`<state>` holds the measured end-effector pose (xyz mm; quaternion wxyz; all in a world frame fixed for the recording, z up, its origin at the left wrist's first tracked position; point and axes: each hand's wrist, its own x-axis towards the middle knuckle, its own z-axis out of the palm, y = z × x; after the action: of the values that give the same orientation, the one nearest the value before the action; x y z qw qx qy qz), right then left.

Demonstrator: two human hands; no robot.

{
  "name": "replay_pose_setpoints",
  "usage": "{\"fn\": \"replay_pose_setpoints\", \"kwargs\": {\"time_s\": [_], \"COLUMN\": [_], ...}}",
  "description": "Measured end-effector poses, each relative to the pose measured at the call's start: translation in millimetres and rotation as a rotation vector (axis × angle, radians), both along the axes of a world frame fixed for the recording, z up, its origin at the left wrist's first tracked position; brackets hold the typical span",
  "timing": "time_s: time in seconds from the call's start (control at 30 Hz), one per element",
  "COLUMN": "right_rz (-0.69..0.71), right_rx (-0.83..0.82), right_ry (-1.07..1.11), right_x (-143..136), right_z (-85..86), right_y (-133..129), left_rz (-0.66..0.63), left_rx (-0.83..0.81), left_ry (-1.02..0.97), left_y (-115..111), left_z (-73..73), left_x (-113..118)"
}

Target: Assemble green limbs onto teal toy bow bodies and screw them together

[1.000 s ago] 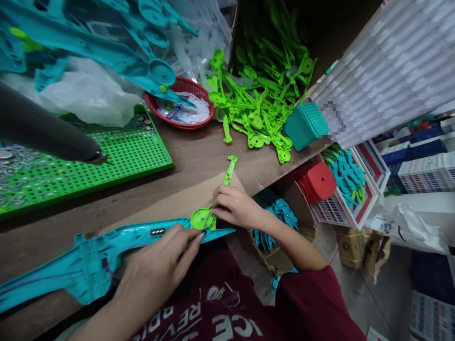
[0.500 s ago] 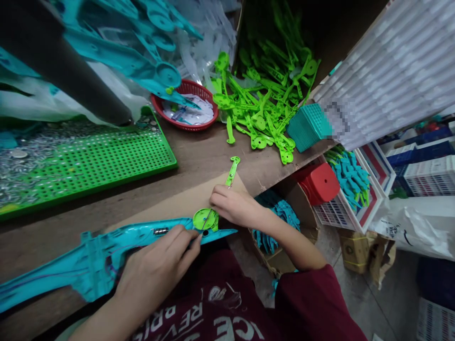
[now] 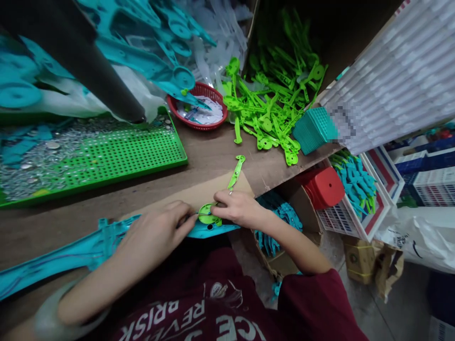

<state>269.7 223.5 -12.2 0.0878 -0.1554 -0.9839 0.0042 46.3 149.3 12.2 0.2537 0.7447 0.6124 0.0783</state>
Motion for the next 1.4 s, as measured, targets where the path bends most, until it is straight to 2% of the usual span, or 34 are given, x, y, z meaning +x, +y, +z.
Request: {"fn": "replay_pose_setpoints", "kwargs": {"time_s": [0.17,0.33,0.47,0.53,0.63,0.7,0.97,1.1,1.3,1.4], "right_rz": [-0.002,-0.076,-0.134,-0.144,-0.144,-0.15,-0.176,-0.18,-0.176,-0.179], "right_rx": [-0.102,-0.108,-0.117,-0.142,-0.181,-0.187,-0.13,-0.124,-0.118,-0.098], "right_ry": [0.073,0.105,0.059,0.017,-0.012,-0.008,0.031,0.035,0.044,0.057], "right_x": [-6.0,-26.3,-32.0,-31.4,-30.8,-31.2,-32.1,-32.4,-32.0,-32.0], "right_z": [14.0,15.9,14.5,16.1,17.9,17.7,14.8,15.2,14.2,12.4], "right_y": [-14.3,-35.0,-39.7,-39.5,-39.5,-40.2,-44.5,-44.6,-44.4,-45.0], "left_rz": [-0.139,-0.156,-0.214,-0.184,-0.142,-0.193,-0.455,-0.477,-0.432,-0.455], "left_rx": [-0.038,-0.026,-0.036,-0.044,-0.08,-0.128,-0.281,-0.296,-0.265,-0.246], "left_ry": [-0.049,0.047,-0.144,-0.26,-0.309,-0.309,-0.214,-0.154,-0.026,0.084], "left_y": [12.1,11.7,19.0,23.5,28.0,30.4,51.1,56.2,55.8,57.0], "left_z": [4.0,1.5,-0.2,1.3,5.6,8.0,17.3,21.8,26.0,28.9], "left_x": [-6.3,-3.6,-17.4,-29.9,-45.4,-49.7,-45.3,-41.1,-30.5,-22.8]}}
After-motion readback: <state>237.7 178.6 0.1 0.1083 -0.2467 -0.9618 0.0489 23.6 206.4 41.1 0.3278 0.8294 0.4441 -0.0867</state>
